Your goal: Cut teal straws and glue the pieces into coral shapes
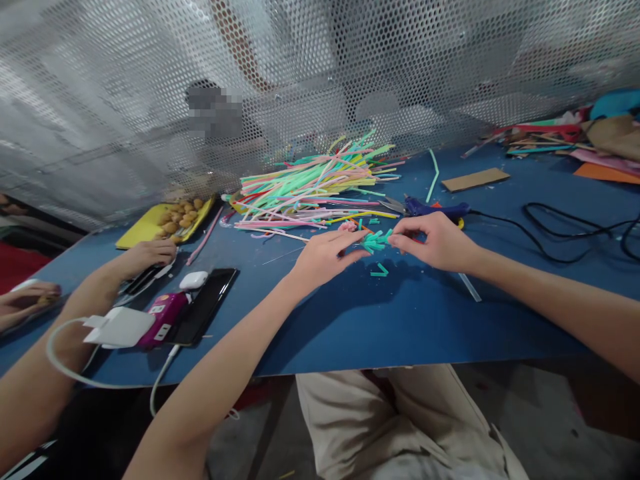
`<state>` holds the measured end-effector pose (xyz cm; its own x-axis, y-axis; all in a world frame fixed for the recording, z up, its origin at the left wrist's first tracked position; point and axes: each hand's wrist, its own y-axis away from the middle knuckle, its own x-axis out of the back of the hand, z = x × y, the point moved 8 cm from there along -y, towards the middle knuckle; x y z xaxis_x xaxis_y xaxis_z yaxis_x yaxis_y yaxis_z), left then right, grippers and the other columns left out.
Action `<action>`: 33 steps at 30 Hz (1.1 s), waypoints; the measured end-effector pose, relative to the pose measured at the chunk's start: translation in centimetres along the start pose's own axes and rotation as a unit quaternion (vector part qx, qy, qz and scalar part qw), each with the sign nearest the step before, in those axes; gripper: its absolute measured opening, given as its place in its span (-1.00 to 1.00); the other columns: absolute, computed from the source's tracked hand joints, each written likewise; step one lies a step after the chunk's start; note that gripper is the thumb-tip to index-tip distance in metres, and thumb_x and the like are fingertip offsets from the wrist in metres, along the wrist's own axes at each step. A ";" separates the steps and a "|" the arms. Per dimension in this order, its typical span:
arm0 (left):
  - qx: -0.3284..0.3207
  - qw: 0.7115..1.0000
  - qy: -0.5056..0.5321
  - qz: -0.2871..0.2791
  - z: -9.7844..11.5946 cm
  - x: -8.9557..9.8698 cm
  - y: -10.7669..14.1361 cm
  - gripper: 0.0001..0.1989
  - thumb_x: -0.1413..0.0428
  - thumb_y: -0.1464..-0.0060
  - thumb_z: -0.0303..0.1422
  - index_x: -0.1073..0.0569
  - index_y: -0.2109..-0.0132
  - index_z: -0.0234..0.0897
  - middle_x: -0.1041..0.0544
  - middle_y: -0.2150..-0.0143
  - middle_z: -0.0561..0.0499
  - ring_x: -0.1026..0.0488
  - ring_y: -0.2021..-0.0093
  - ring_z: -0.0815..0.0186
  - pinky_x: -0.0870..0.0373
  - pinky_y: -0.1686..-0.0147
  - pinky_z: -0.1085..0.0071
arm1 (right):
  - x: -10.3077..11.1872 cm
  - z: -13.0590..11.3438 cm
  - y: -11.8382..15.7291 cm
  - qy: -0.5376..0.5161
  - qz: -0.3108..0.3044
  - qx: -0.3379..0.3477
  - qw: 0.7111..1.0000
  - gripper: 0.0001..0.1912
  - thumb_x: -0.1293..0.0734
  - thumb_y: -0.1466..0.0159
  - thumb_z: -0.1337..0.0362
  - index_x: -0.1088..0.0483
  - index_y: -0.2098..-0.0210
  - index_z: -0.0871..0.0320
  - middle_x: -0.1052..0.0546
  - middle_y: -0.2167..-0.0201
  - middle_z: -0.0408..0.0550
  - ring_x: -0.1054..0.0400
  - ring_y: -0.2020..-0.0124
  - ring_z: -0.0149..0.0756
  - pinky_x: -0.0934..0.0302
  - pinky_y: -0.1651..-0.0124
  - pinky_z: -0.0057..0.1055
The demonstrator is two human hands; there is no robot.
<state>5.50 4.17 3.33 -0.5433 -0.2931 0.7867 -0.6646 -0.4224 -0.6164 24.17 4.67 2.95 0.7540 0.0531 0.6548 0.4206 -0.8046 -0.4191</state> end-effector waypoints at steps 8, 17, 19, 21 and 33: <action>-0.013 1.000 -0.005 0.023 0.2 0.3 -0.1 -0.69 -0.18 -0.30 -0.16 -0.63 -0.01 -0.26 -0.71 0.19 -0.10 -0.67 0.20 0.29 -0.57 0.06 0.42 | 0.2 -0.8 0.1 0.035 0.023 0.054 0.998 -0.75 -0.34 -0.36 0.10 -0.54 0.34 0.11 -0.57 0.48 -0.14 -0.38 0.47 -0.35 -0.21 0.31 -0.39; -0.038 0.998 -0.001 0.050 0.6 0.7 0.1 -0.77 -0.20 -0.29 -0.24 -0.65 0.02 -0.26 -0.71 0.23 -0.07 -0.67 0.23 0.32 -0.55 0.11 0.45 | 0.1 -1.2 0.2 0.042 0.021 0.064 0.997 -0.76 -0.34 -0.36 0.12 -0.51 0.35 0.11 -0.54 0.50 -0.16 -0.35 0.48 -0.37 -0.19 0.29 -0.40; -0.030 0.998 -0.012 0.044 0.7 0.7 0.0 -0.77 -0.20 -0.29 -0.23 -0.66 0.06 -0.25 -0.71 0.25 -0.05 -0.66 0.26 0.33 -0.54 0.14 0.46 | 0.3 -1.3 0.2 0.056 0.027 0.066 0.996 -0.77 -0.34 -0.37 0.11 -0.50 0.33 0.11 -0.52 0.50 -0.16 -0.34 0.48 -0.37 -0.18 0.29 -0.39; -0.014 0.999 -0.012 0.041 0.6 0.8 -0.1 -0.76 -0.18 -0.30 -0.21 -0.67 0.10 -0.26 -0.71 0.26 -0.05 -0.66 0.28 0.32 -0.54 0.17 0.46 | 0.9 -1.3 0.3 0.074 0.058 0.062 0.994 -0.77 -0.37 -0.34 0.07 -0.47 0.26 0.11 -0.49 0.48 -0.15 -0.30 0.48 -0.36 -0.16 0.32 -0.38; 0.120 0.992 0.024 -0.022 0.1 -0.4 0.0 -0.67 -0.11 -0.34 -0.09 -0.69 0.06 -0.13 -0.70 0.31 0.03 -0.58 0.42 0.35 -0.41 0.36 0.45 | 0.1 -5.1 1.8 0.282 0.096 0.272 0.915 -0.83 -0.36 -0.38 0.17 -0.56 0.11 0.03 -0.54 0.32 -0.07 -0.36 0.25 -0.24 -0.13 0.05 -0.21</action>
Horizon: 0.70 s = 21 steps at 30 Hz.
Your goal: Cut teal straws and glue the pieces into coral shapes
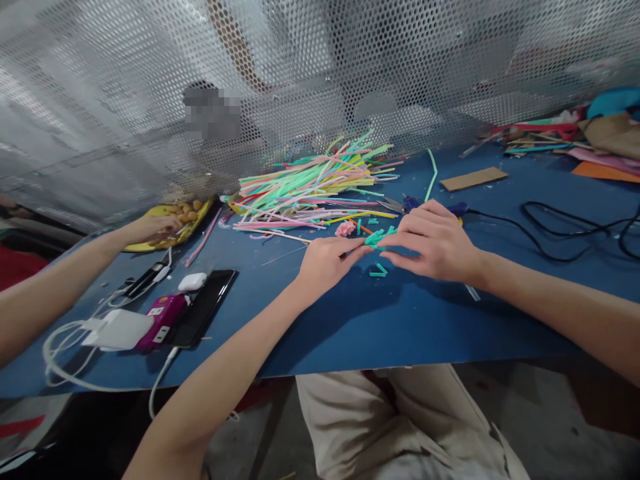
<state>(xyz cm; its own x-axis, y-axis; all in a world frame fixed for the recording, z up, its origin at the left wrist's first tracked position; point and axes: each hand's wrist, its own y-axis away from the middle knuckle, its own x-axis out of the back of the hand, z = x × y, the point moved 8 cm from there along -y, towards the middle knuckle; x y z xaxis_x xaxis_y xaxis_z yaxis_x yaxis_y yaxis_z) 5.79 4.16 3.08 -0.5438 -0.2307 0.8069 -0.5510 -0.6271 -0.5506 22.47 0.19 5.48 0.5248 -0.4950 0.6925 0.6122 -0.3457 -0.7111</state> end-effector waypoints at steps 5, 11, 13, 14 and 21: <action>-0.015 1.000 -0.004 0.005 0.5 0.1 0.0 -0.66 -0.10 -0.34 -0.09 -0.68 0.03 -0.15 -0.71 0.24 -0.02 -0.63 0.33 0.31 -0.48 0.27 0.44 | -0.5 0.1 0.2 0.020 -0.021 -0.015 0.999 -0.82 -0.33 -0.40 0.19 -0.55 0.05 -0.05 -0.56 0.33 -0.12 -0.32 0.28 -0.27 -0.04 0.00 -0.15; -0.026 0.999 -0.015 0.013 1.0 0.2 0.0 -0.68 -0.11 -0.34 -0.13 -0.68 0.03 -0.20 -0.71 0.25 -0.04 -0.64 0.33 0.30 -0.51 0.25 0.43 | -0.6 -0.5 0.3 0.060 -0.022 0.019 0.998 -0.83 -0.31 -0.43 0.18 -0.55 0.09 -0.07 -0.54 0.37 -0.15 -0.27 0.29 -0.26 0.01 0.03 -0.12; -0.023 1.000 -0.013 0.014 1.1 0.3 0.0 -0.67 -0.11 -0.35 -0.13 -0.67 0.02 -0.19 -0.71 0.27 -0.04 -0.64 0.33 0.30 -0.52 0.24 0.43 | -0.6 -0.7 0.3 0.062 -0.021 0.023 0.998 -0.85 -0.31 -0.42 0.19 -0.54 0.11 -0.06 -0.55 0.37 -0.15 -0.26 0.29 -0.26 0.02 0.03 -0.11; -0.023 1.000 -0.011 0.014 1.2 0.3 0.0 -0.67 -0.11 -0.35 -0.13 -0.67 0.01 -0.19 -0.71 0.26 -0.04 -0.64 0.33 0.30 -0.52 0.24 0.43 | -0.5 -0.8 0.2 0.063 -0.020 0.021 0.998 -0.85 -0.31 -0.42 0.20 -0.54 0.13 -0.05 -0.55 0.37 -0.16 -0.26 0.30 -0.27 0.02 0.03 -0.11; 0.006 1.000 -0.012 0.007 0.1 0.4 -0.1 -0.66 -0.11 -0.34 -0.09 -0.69 0.11 -0.18 -0.71 0.28 0.01 -0.63 0.36 0.30 -0.43 0.32 0.43 | 0.9 0.5 -0.2 -0.031 0.032 -0.078 0.996 -0.88 -0.35 -0.35 0.22 -0.55 0.28 -0.02 -0.54 0.40 -0.13 -0.34 0.31 -0.25 -0.07 0.05 -0.11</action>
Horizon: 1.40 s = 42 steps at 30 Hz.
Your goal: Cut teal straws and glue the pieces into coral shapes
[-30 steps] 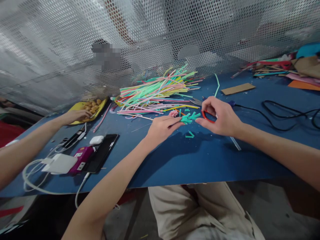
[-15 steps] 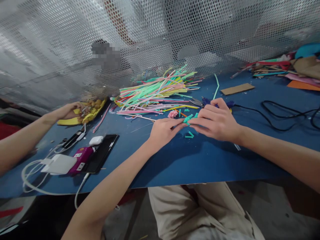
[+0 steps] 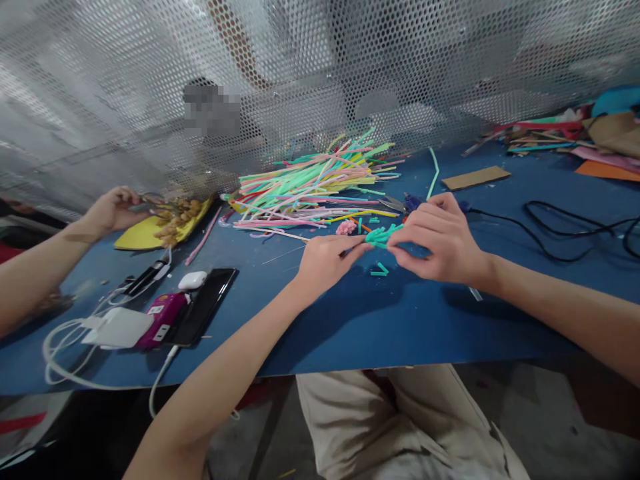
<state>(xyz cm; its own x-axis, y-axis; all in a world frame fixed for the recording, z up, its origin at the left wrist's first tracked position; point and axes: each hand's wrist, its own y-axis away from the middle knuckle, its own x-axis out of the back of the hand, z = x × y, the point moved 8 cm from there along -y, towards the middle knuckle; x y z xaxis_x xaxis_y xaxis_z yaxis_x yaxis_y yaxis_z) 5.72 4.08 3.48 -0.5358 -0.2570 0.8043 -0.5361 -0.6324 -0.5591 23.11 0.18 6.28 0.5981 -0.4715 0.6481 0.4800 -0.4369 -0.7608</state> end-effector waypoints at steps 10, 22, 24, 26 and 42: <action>0.059 0.994 -0.017 -0.093 -2.8 -0.4 -0.9 -0.59 0.11 -0.45 -0.22 -0.58 0.20 -0.25 -0.67 0.22 -0.05 -0.59 0.21 0.24 -0.38 0.18 0.41 | 0.2 8.3 0.1 -0.053 -0.035 -0.093 0.994 -0.81 -0.30 -0.40 0.11 -0.57 0.20 -0.06 -0.58 0.32 -0.05 -0.41 0.27 -0.15 -0.21 0.12 -0.14; 0.052 0.965 0.030 -0.254 -4.2 -1.9 0.0 -0.46 0.21 -0.45 -0.10 -0.54 0.29 -0.23 -0.60 0.37 0.01 -0.48 0.38 0.29 -0.21 0.32 0.40 | -4.4 8.1 2.1 -0.153 -0.280 -0.081 0.944 -0.74 -0.19 -0.43 0.17 -0.49 0.15 0.10 -0.61 0.33 -0.07 -0.46 0.32 -0.26 -0.20 0.21 -0.37; 0.057 0.961 0.022 -0.270 -4.6 -1.9 0.1 -0.46 0.20 -0.45 -0.11 -0.53 0.31 -0.24 -0.60 0.35 0.00 -0.49 0.36 0.28 -0.22 0.29 0.39 | -5.0 6.9 2.4 -0.178 -0.318 -0.059 0.929 -0.73 -0.18 -0.43 0.20 -0.50 0.13 0.10 -0.60 0.35 -0.08 -0.45 0.35 -0.27 -0.21 0.21 -0.38; 0.057 0.958 0.006 -0.280 -5.0 -2.2 0.2 -0.48 0.19 -0.44 -0.13 -0.53 0.31 -0.24 -0.61 0.35 0.00 -0.49 0.36 0.27 -0.21 0.29 0.37 | -5.5 6.2 2.7 -0.194 -0.340 -0.041 0.919 -0.69 -0.16 -0.41 0.27 -0.51 0.05 0.09 -0.59 0.34 -0.08 -0.45 0.34 -0.28 -0.23 0.18 -0.37; -0.099 0.983 -0.037 -0.149 0.2 -0.9 -0.1 -0.76 -0.08 -0.33 -0.18 -0.55 0.16 -0.22 -0.63 0.14 -0.04 -0.53 0.04 0.20 -0.31 -0.01 0.28 | -4.0 15.8 3.4 0.030 -0.272 -0.129 0.953 -0.43 -0.29 -0.16 0.21 -0.38 -0.18 0.08 -0.51 -0.09 0.13 -0.42 -0.07 0.10 -0.30 -0.14 0.01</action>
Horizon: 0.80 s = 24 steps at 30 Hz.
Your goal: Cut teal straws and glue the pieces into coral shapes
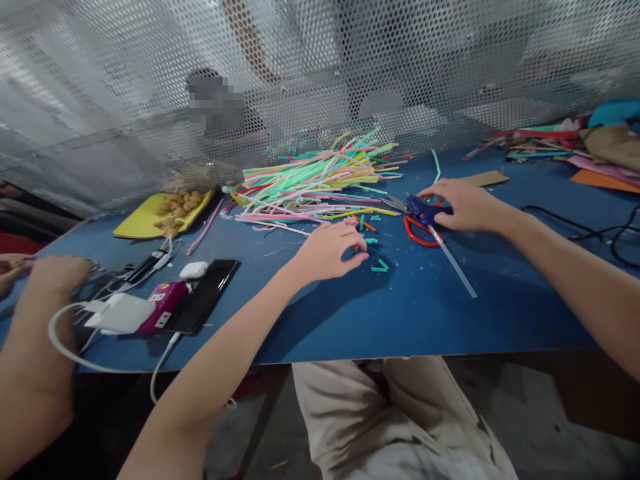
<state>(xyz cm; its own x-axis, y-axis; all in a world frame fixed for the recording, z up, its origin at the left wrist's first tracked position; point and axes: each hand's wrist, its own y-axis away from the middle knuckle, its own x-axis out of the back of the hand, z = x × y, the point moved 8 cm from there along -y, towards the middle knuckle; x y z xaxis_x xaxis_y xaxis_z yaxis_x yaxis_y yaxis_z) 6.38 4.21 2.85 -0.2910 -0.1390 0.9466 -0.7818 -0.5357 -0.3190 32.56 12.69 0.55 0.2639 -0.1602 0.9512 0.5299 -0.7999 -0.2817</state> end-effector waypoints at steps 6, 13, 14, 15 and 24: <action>-0.044 0.996 0.050 -0.056 1.9 -2.3 -0.2 -0.73 -0.12 -0.32 -0.10 -0.55 0.11 -0.19 -0.60 0.14 -0.01 -0.53 0.09 0.22 -0.33 0.02 0.29 | -1.7 1.6 0.2 0.032 -0.028 -0.006 0.999 -0.50 -0.29 -0.18 0.09 -0.44 -0.06 0.17 -0.51 0.04 0.19 -0.42 -0.04 0.13 -0.29 -0.15 0.01; -0.058 0.987 0.127 -0.079 1.9 -3.4 -0.3 -0.81 -0.03 -0.40 -0.23 -0.47 0.12 -0.22 -0.56 0.10 -0.06 -0.54 0.08 0.23 -0.40 0.03 0.31 | -1.7 1.2 0.1 0.037 -0.046 -0.022 0.998 -0.63 -0.29 -0.20 0.07 -0.43 0.07 0.12 -0.54 0.07 0.12 -0.46 0.06 0.06 -0.34 0.05 -0.08; -0.045 0.988 0.126 -0.076 1.7 -3.3 -0.3 -0.82 -0.02 -0.40 -0.25 -0.45 0.12 -0.22 -0.56 0.11 -0.05 -0.54 0.10 0.23 -0.41 0.05 0.32 | -1.4 0.9 0.1 0.037 -0.039 -0.034 0.998 -0.62 -0.30 -0.20 0.08 -0.42 0.05 0.11 -0.56 0.05 0.11 -0.47 0.07 0.06 -0.34 0.09 -0.10; -0.030 0.989 0.126 -0.069 1.4 -3.2 -0.3 -0.83 -0.01 -0.41 -0.27 -0.44 0.11 -0.22 -0.56 0.12 -0.04 -0.54 0.12 0.24 -0.42 0.08 0.33 | -0.9 0.7 0.1 0.035 -0.024 -0.047 0.998 -0.60 -0.30 -0.20 0.09 -0.41 0.00 0.09 -0.56 0.02 0.11 -0.48 0.07 0.07 -0.34 0.13 -0.11; 0.079 0.976 0.087 0.183 -1.4 1.1 0.3 -0.75 -0.08 -0.38 -0.21 -0.53 -0.07 -0.17 -0.67 0.08 0.00 -0.55 0.12 0.28 -0.40 -0.01 0.30 | 3.3 -3.9 0.9 -0.075 0.119 -0.023 0.990 -0.63 -0.33 -0.29 0.05 -0.42 -0.02 0.07 -0.61 0.16 0.08 -0.44 0.28 -0.06 -0.26 0.21 -0.18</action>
<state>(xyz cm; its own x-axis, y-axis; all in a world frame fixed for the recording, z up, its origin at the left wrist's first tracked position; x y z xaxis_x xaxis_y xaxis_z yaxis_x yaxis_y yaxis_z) 5.10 5.04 3.75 -0.6351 -0.2086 0.7437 -0.5170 -0.6006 -0.6099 30.78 9.20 3.95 0.4948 -0.2626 0.8284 0.4027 -0.7755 -0.4864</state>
